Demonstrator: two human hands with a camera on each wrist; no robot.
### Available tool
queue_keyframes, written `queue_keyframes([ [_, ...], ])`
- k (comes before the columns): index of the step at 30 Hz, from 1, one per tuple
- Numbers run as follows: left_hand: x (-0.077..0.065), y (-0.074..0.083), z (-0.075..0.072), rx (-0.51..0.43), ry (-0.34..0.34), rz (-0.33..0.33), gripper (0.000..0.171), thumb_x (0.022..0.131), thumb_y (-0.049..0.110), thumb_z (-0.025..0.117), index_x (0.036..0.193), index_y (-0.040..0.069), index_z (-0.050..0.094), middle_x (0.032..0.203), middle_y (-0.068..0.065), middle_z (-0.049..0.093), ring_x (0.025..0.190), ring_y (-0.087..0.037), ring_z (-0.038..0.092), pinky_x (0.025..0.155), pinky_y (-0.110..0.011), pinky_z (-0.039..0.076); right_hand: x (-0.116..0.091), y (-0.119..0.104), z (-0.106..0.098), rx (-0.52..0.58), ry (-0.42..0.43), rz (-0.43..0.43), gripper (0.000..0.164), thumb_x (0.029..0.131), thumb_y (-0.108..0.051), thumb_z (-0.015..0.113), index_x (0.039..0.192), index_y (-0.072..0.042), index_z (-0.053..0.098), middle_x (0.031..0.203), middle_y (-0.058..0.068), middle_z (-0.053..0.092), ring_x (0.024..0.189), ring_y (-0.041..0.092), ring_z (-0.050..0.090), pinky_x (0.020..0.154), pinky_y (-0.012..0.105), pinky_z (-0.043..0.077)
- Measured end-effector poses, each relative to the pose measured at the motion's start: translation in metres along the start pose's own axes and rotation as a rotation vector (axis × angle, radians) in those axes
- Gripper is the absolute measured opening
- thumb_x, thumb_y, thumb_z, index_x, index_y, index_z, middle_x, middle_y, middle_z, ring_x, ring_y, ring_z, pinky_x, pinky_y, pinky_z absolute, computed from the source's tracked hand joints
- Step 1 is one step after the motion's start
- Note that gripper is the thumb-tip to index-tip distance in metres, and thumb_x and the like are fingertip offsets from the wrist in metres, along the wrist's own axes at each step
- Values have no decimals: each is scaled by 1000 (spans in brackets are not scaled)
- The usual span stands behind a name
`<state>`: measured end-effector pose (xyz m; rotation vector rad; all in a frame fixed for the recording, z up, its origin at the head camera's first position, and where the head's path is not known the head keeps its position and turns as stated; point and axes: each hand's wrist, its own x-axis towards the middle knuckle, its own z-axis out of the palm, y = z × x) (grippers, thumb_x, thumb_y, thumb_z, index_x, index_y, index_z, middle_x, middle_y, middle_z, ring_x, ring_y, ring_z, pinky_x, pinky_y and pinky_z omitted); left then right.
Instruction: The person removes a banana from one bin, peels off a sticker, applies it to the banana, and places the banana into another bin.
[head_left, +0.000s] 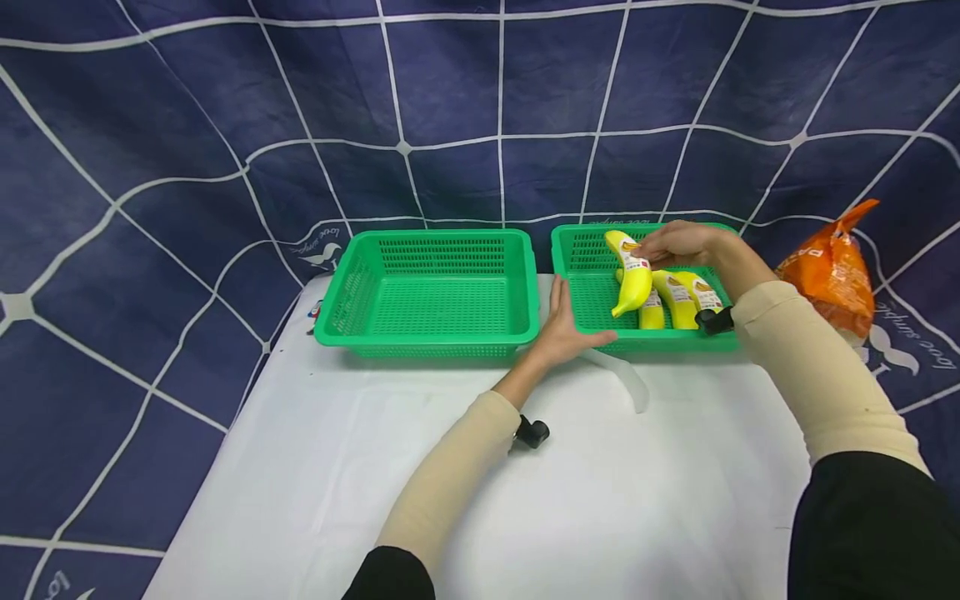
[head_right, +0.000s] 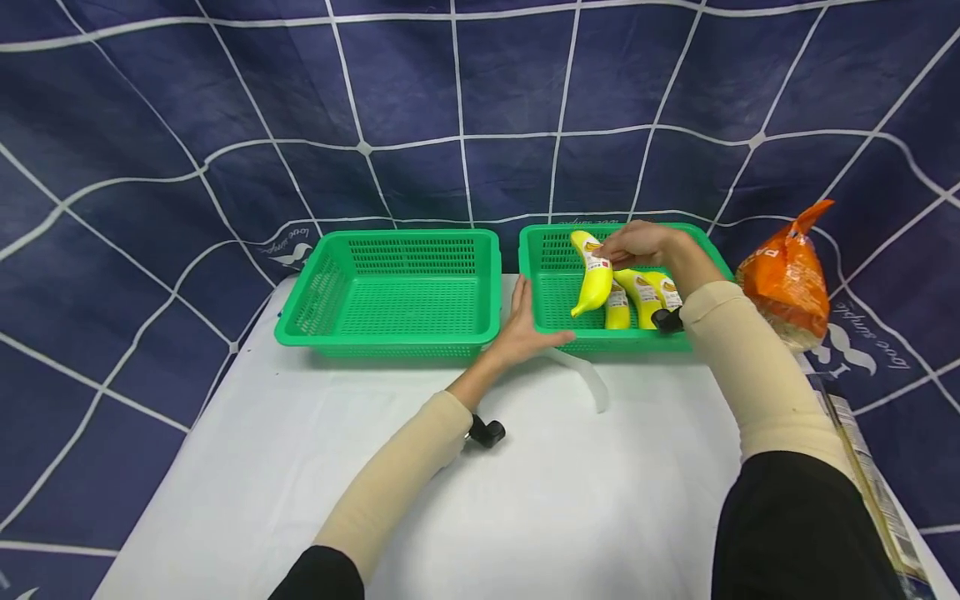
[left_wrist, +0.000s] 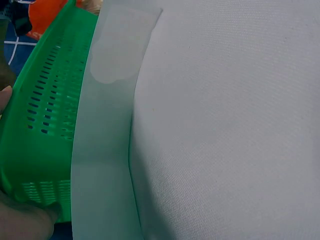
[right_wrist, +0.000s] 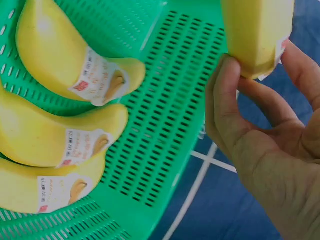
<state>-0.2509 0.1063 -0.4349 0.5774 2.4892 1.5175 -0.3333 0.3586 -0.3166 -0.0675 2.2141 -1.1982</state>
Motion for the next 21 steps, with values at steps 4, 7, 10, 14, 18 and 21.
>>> queue_keyframes([
  [4, 0, 0, -1, 1, 0, -7, 123, 77, 47, 79, 157, 14, -8, 163, 9, -22, 153, -26, 8, 118, -49, 29, 14, 4, 1, -46, -40, 33, 64, 101, -20, 52, 148, 13, 23, 154, 28, 24, 90, -4, 59, 97, 24, 51],
  [7, -1, 0, -1, -5, 0, -8, 123, 77, 46, 79, 157, 15, -9, 162, 10, -22, 153, -26, 8, 118, -49, 29, 21, 7, 1, -82, -44, 45, 61, 102, -19, 51, 146, 14, 26, 154, 29, 24, 90, -2, 58, 101, 29, 50],
  [10, -3, -1, 1, -3, -3, -7, 122, 77, 46, 79, 157, 14, -8, 162, 11, -22, 153, -25, 8, 118, -49, 28, 28, 13, 1, -127, -61, 47, 59, 102, -18, 50, 146, 15, 26, 157, 33, 13, 103, 3, 57, 108, 36, 45],
  [14, -5, -1, 4, 3, -38, -5, 123, 77, 47, 78, 157, 13, -9, 162, 11, -23, 153, -24, 6, 119, -48, 27, 34, 23, 2, -172, -64, 57, 60, 101, -19, 53, 145, 14, 30, 157, 36, 9, 123, 18, 52, 110, 41, 42],
  [18, -5, -1, 3, 7, -36, 2, 123, 77, 48, 78, 157, 13, -8, 162, 10, -23, 153, -25, 8, 118, -49, 29, 43, 27, 4, -199, -48, 58, 56, 99, -21, 58, 140, 13, 42, 149, 28, 37, 108, 15, 58, 101, 36, 50],
  [21, -3, -1, -1, 14, -9, 12, 122, 77, 47, 79, 157, 11, -7, 162, 9, -22, 153, -26, 9, 118, -49, 30, 51, 24, 5, -219, -58, 51, 48, 97, -21, 60, 131, 12, 53, 117, 13, 62, 88, 9, 58, 89, 29, 54],
])
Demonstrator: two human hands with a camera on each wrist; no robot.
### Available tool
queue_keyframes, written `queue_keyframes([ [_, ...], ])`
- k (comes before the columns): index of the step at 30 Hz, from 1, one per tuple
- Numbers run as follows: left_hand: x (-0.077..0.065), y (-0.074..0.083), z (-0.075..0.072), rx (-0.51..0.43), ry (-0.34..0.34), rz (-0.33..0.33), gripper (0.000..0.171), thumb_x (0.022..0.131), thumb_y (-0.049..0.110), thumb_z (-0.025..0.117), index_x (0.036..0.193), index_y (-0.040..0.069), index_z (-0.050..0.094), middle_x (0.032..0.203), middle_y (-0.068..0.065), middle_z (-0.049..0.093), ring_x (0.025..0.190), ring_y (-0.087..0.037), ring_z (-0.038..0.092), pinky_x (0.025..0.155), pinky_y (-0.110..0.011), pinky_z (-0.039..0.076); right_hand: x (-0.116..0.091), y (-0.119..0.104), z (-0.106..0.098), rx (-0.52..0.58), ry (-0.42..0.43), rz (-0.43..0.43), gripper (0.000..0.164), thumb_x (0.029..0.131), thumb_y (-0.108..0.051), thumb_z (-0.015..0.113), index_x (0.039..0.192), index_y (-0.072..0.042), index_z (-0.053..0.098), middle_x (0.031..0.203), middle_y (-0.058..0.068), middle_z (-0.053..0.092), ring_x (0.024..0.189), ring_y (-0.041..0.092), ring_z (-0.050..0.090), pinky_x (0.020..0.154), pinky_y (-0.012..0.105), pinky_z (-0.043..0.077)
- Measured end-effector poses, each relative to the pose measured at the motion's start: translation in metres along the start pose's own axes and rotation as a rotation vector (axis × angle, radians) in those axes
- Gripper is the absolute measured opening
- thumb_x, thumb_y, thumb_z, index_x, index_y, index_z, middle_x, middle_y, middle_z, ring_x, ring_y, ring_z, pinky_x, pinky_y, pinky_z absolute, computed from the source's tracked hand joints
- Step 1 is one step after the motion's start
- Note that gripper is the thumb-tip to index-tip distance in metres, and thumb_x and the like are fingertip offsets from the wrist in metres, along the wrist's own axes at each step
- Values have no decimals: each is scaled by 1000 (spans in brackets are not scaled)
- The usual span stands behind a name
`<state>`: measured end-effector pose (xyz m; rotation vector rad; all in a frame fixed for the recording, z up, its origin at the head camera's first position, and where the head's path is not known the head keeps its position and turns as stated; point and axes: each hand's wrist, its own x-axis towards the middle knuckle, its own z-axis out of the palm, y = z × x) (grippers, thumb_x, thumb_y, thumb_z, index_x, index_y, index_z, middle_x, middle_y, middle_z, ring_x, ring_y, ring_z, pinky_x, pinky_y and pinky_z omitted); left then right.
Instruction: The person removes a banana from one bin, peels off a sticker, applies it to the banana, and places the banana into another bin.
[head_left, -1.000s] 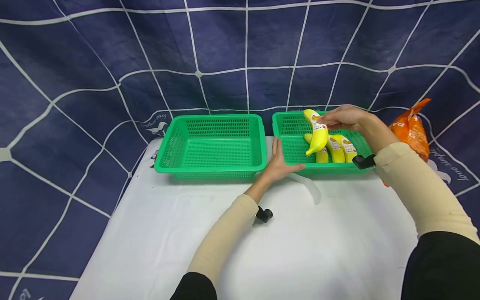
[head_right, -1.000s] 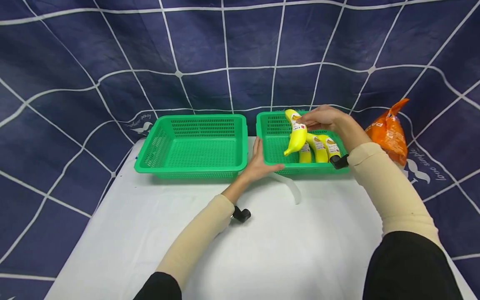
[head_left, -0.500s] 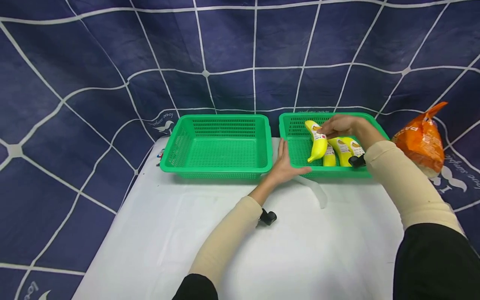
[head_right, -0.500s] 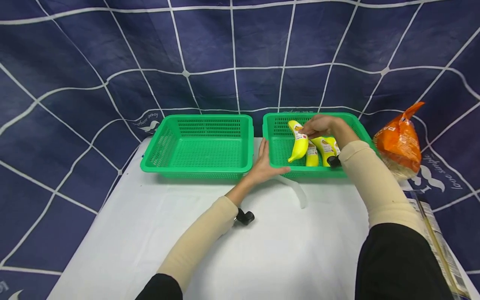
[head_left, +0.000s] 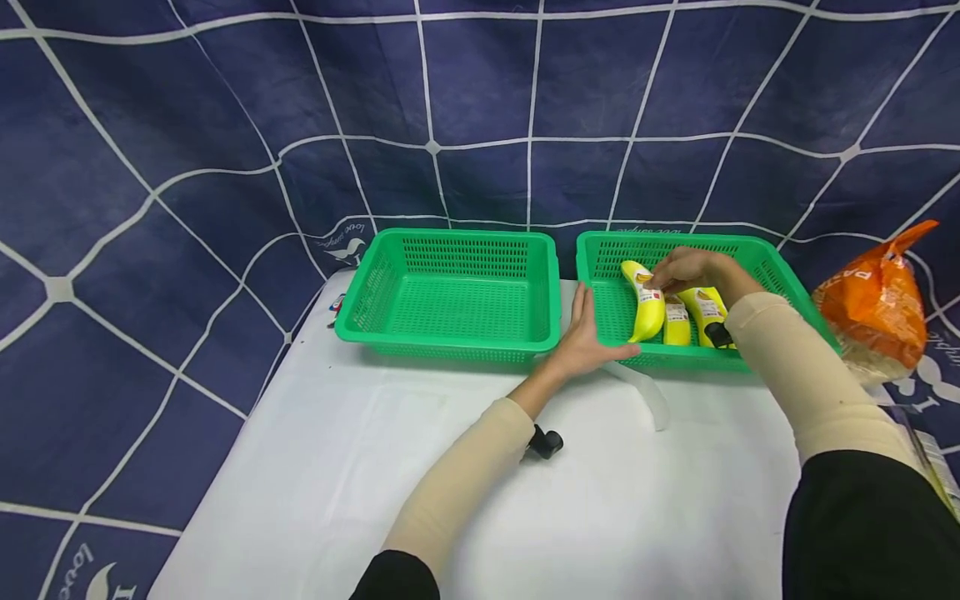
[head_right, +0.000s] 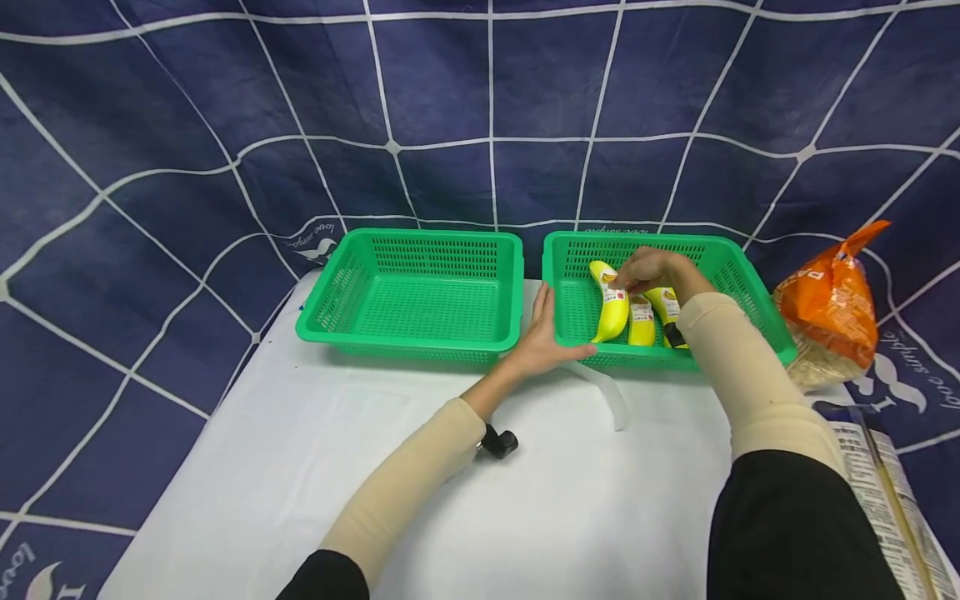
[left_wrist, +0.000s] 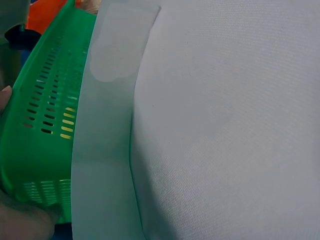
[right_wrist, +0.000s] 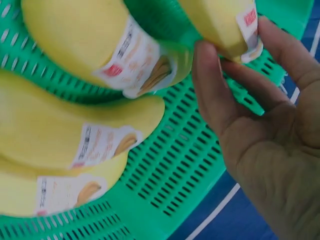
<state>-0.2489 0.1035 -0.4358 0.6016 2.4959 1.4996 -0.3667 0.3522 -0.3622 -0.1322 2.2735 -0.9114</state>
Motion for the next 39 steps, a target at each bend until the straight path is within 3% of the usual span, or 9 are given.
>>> queue_keyframes([
  [3, 0, 1, -1, -1, 8, 7, 122, 77, 46, 79, 157, 9, -6, 163, 8, -22, 153, -25, 8, 118, -49, 30, 3, -2, 0, -44, -25, 7, 37, 97, -19, 60, 121, 10, 61, 90, -4, 61, 76, 8, 54, 80, 26, 53],
  [6, 0, 0, -2, -11, 5, 2, 122, 77, 47, 79, 157, 10, -6, 163, 9, -22, 153, -25, 8, 118, -48, 30, 7, -4, 2, -81, -46, 33, 27, 97, -20, 60, 108, 5, 67, 74, -4, 56, 66, 9, 48, 75, 28, 50],
  [9, 0, 0, 1, -24, -3, -7, 122, 77, 47, 79, 157, 12, -7, 162, 10, -22, 153, -24, 7, 118, -48, 29, 10, 0, 6, -105, -49, 51, 24, 97, -21, 61, 100, 1, 68, 68, -3, 52, 61, 9, 44, 72, 29, 49],
  [19, -3, 1, 4, -10, -23, -11, 122, 78, 48, 78, 156, 16, -10, 161, 12, -25, 153, -23, 7, 118, -46, 29, 15, 7, 14, -138, 13, 60, 41, 93, -24, 66, 118, 9, 65, 75, -3, 64, 62, 9, 52, 67, 24, 50],
  [23, -2, 0, 3, 3, -18, -7, 122, 78, 47, 78, 156, 15, -10, 161, 12, -24, 153, -22, 7, 119, -44, 29, 16, 3, 16, -144, 31, 82, 37, 92, -22, 68, 112, 9, 67, 73, -1, 66, 62, 8, 57, 67, 24, 54],
  [32, 0, -1, 1, 20, -10, 3, 121, 78, 47, 78, 157, 11, -6, 162, 10, -24, 153, -25, 10, 117, -45, 32, 14, -6, 21, -161, -4, 117, 29, 95, -15, 62, 105, 12, 67, 80, 6, 70, 68, 10, 64, 73, 27, 59],
  [39, 0, -2, -1, 25, -12, -10, 121, 78, 48, 78, 157, 14, -8, 162, 10, -24, 152, -26, 12, 116, -46, 33, 17, -10, 21, -99, -126, 176, 31, 101, -14, 52, 112, 13, 62, 86, 8, 71, 75, 12, 68, 77, 27, 58],
])
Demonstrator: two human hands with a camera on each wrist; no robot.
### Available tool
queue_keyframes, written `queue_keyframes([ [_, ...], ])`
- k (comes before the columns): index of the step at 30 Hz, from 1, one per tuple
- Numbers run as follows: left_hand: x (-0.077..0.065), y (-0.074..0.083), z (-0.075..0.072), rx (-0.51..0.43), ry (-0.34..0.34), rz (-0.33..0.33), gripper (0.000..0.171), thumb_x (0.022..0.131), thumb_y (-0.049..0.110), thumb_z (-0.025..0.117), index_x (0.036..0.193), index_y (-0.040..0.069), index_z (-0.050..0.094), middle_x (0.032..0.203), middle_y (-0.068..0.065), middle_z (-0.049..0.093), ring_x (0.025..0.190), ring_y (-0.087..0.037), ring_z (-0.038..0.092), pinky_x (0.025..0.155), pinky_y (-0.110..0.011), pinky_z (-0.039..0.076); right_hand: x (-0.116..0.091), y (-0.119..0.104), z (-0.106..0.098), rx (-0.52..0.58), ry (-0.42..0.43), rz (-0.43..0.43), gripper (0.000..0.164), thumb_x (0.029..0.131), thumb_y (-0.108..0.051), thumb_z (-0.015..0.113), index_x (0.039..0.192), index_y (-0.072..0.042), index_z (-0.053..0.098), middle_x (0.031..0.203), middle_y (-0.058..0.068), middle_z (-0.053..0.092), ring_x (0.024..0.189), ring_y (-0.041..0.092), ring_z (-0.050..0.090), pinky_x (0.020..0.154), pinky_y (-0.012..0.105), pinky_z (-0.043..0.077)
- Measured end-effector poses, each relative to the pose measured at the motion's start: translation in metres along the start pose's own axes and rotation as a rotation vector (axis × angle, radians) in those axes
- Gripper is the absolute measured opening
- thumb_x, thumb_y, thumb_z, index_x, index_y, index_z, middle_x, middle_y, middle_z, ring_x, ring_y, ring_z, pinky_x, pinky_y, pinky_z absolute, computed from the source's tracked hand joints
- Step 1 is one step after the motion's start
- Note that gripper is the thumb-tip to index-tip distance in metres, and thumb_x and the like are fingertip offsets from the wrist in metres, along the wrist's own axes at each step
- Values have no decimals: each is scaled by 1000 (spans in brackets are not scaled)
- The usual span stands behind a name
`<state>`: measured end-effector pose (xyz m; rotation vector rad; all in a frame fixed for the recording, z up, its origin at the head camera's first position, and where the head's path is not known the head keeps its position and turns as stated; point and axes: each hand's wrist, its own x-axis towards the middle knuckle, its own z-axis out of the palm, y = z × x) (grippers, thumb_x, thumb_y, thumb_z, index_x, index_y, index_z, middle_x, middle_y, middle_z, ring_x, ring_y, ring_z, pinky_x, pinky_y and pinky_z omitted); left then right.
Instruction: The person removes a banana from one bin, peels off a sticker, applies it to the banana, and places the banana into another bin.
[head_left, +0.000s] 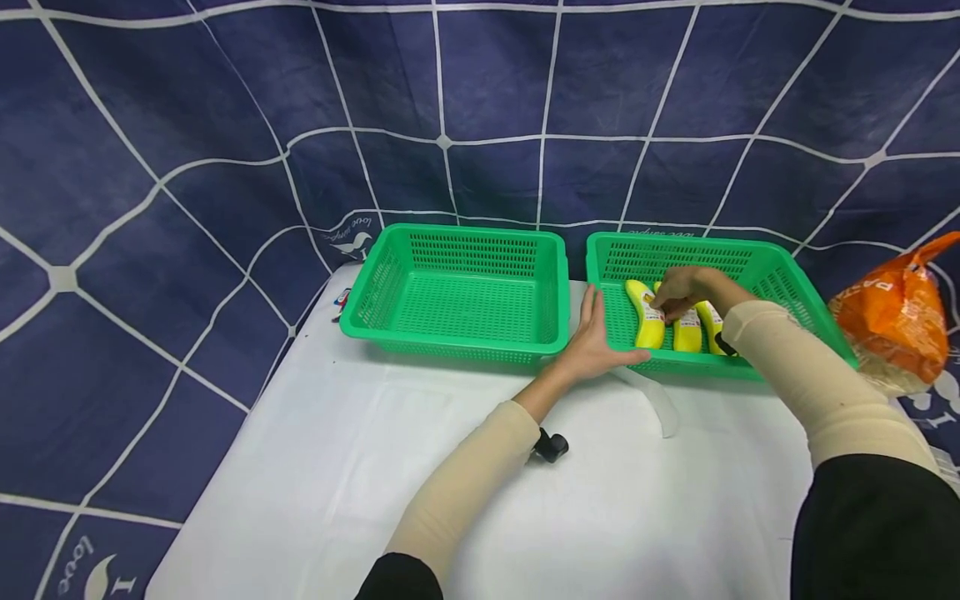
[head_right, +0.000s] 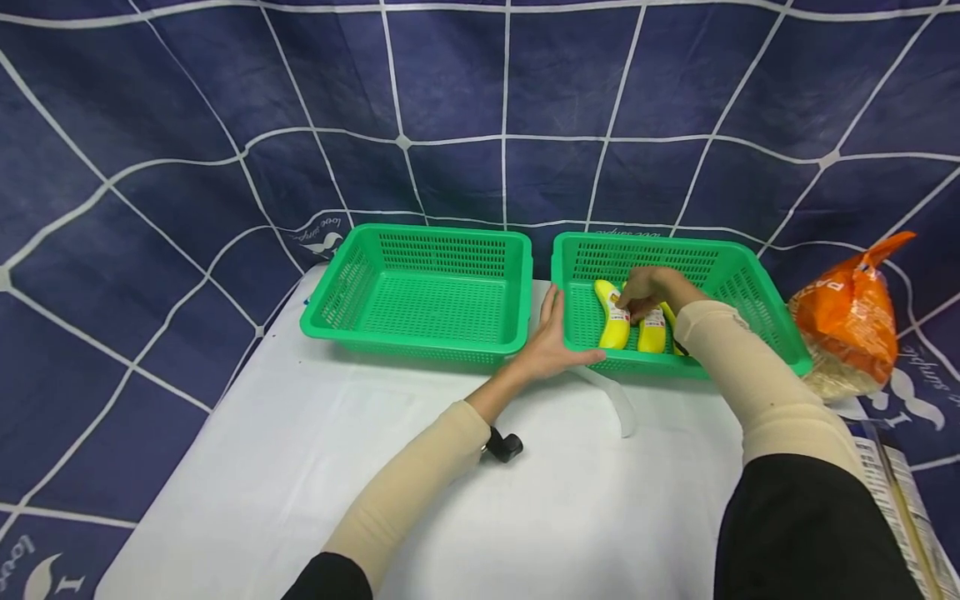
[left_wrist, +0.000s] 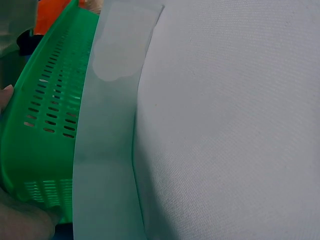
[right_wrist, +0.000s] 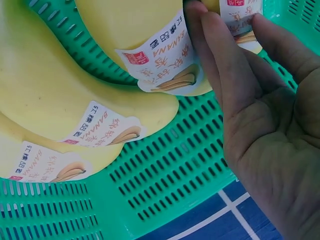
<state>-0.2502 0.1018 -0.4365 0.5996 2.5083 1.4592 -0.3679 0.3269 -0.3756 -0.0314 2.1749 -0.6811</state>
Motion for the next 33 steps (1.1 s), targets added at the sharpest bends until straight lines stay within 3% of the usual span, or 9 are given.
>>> queue_keyframes([
  [6, 0, 1, 1, 4, -7, 4, 121, 78, 48, 77, 157, 15, -9, 162, 9, -24, 152, -27, 13, 116, -46, 33, 0, 0, 2, 66, -39, 20, 32, 102, -14, 50, 113, 15, 60, 83, 8, 71, 73, 12, 70, 75, 26, 59],
  [14, -2, 3, 3, -14, 2, 11, 122, 77, 48, 78, 157, 12, -6, 163, 8, -22, 152, -28, 16, 114, -47, 36, -11, 2, -6, 8, 32, -10, 31, 100, -28, 55, 97, 1, 63, 79, 3, 60, 73, 11, 62, 81, 29, 58],
  [18, -2, 3, 2, -32, 33, 11, 122, 76, 46, 80, 157, 12, -4, 163, 9, -19, 151, -28, 18, 113, -48, 37, -20, -4, -12, -16, 36, -69, 47, 99, -32, 56, 112, 13, 60, 96, 18, 67, 84, 19, 67, 85, 31, 58],
  [19, -2, 3, 1, -35, 37, 12, 122, 76, 46, 80, 157, 12, -4, 163, 9, -19, 151, -28, 18, 114, -48, 37, -23, -6, -12, -25, 49, -73, 52, 99, -32, 56, 121, 15, 57, 107, 25, 66, 90, 21, 68, 87, 32, 57],
  [22, -1, 4, 1, -45, 42, 13, 123, 75, 46, 81, 157, 13, -5, 163, 9, -19, 151, -28, 18, 114, -49, 36, -30, -8, -12, -51, 94, -66, 59, 99, -32, 55, 131, 17, 47, 126, 33, 57, 96, 24, 68, 88, 34, 57],
  [27, -2, 6, 3, -50, 60, 6, 123, 74, 46, 82, 158, 13, -3, 164, 9, -16, 151, -28, 19, 115, -48, 35, -40, -10, -6, -94, 171, -78, 59, 100, -32, 54, 134, 15, 47, 130, 34, 52, 91, 23, 65, 87, 38, 57],
  [33, -4, 9, 4, -25, 75, -18, 122, 75, 44, 82, 157, 10, -2, 165, 3, -15, 150, -30, 20, 115, -48, 35, -58, -15, 7, -115, 227, -157, 63, 102, -37, 49, 140, 14, 42, 141, 37, 43, 122, 49, 52, 102, 53, 47],
])
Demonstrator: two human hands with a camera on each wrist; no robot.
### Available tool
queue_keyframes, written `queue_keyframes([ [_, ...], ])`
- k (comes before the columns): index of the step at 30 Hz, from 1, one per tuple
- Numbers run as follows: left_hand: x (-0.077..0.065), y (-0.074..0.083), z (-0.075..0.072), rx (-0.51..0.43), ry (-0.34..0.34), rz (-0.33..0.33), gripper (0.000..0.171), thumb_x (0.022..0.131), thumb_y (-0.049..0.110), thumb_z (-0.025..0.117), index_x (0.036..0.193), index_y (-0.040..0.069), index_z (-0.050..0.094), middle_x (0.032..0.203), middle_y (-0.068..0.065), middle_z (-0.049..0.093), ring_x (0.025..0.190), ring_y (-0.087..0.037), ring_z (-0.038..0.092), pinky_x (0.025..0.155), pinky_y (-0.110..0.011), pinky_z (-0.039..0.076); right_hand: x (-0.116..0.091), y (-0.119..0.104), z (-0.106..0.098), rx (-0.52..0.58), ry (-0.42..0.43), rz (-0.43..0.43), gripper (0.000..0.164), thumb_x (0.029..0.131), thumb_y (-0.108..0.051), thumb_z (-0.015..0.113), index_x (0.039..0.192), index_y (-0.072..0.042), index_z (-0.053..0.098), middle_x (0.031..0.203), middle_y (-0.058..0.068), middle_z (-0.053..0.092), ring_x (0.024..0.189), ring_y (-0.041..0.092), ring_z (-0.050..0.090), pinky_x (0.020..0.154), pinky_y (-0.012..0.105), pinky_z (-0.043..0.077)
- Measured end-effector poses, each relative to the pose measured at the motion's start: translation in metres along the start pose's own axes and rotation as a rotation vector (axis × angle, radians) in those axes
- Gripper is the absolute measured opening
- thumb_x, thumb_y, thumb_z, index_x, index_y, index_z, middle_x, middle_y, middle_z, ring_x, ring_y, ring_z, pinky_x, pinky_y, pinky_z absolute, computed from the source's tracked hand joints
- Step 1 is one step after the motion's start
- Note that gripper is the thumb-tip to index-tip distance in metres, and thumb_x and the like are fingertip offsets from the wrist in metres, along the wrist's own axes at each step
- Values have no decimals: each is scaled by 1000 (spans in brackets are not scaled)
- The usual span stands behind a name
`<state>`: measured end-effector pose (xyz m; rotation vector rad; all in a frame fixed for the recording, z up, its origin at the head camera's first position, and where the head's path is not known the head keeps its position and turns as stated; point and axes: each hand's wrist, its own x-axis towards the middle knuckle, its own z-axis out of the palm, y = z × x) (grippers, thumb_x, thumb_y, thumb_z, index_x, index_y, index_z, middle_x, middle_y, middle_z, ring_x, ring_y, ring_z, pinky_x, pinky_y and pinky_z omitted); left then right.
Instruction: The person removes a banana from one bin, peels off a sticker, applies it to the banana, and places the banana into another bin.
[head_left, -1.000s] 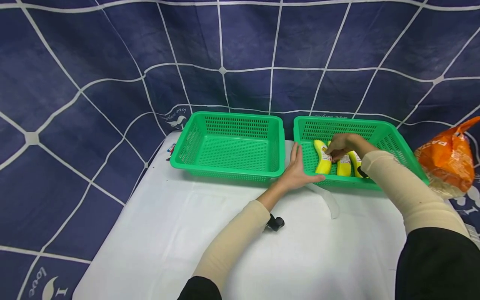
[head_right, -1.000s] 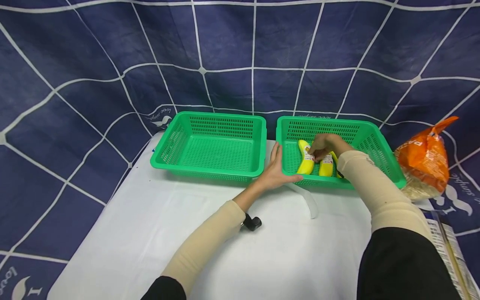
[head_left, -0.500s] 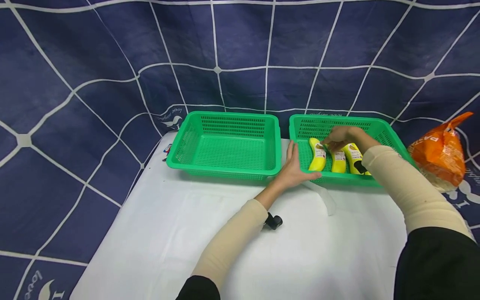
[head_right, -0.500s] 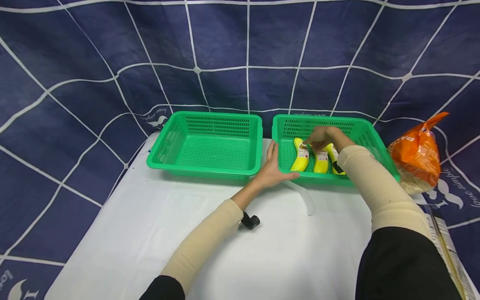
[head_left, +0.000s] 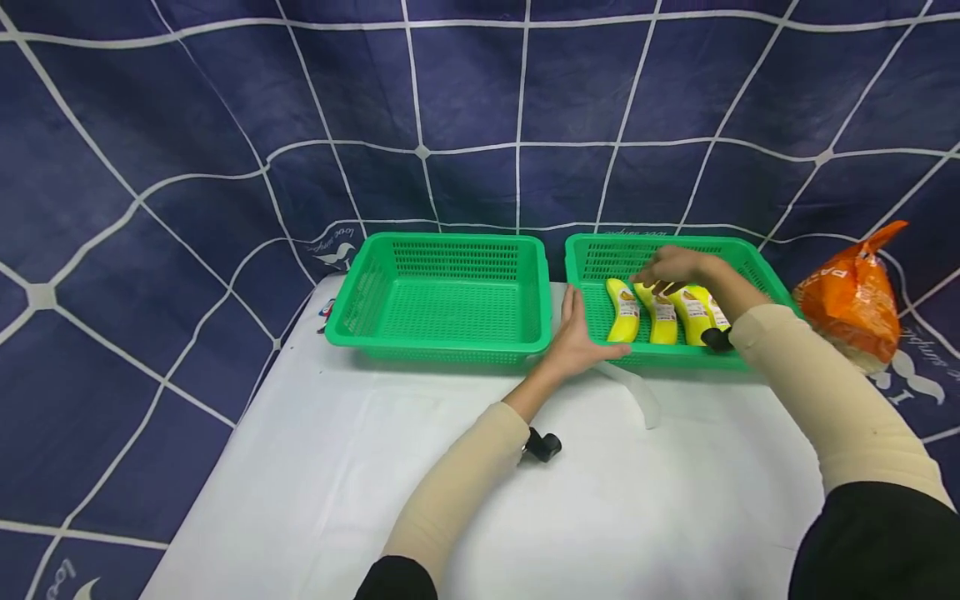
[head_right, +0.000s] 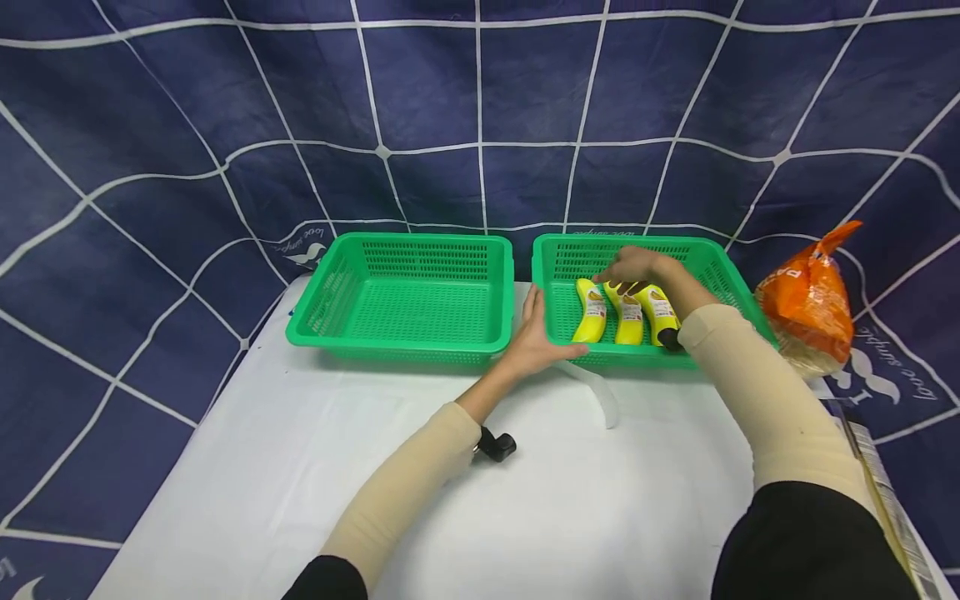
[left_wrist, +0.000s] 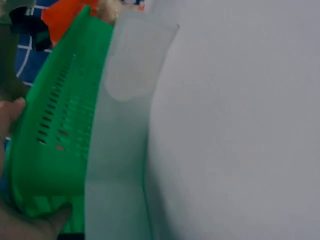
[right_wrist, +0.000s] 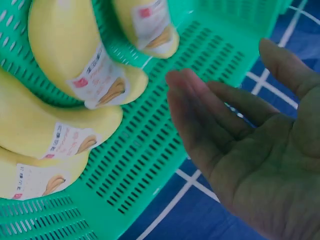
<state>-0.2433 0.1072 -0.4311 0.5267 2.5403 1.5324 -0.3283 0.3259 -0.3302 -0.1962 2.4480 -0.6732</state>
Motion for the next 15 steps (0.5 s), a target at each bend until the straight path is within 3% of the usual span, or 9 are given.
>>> queue_keyframes([
  [5, -3, 5, -2, -9, -10, -26, 119, 78, 38, 80, 157, 9, -5, 165, -4, -15, 150, -33, 19, 116, -49, 33, -16, -4, 10, -25, 109, -43, 68, 100, -42, 50, 141, 12, 41, 142, 36, 43, 122, 50, 53, 101, 58, 46],
  [7, -7, 5, -4, 26, -22, -25, 121, 77, 41, 80, 157, 11, -6, 165, -5, -15, 150, -33, 18, 116, -48, 34, -23, -4, 16, -17, 154, -47, 72, 99, -45, 51, 142, 11, 39, 142, 35, 43, 122, 50, 53, 100, 58, 45],
  [15, -43, 6, -18, 176, -127, 38, 129, 73, 47, 83, 157, 17, -10, 165, -6, -16, 152, -34, 10, 115, -51, 33, -53, -4, 41, 2, 296, -19, 76, 97, -54, 50, 147, 1, 38, 142, 31, 47, 125, 50, 48, 99, 64, 42],
])
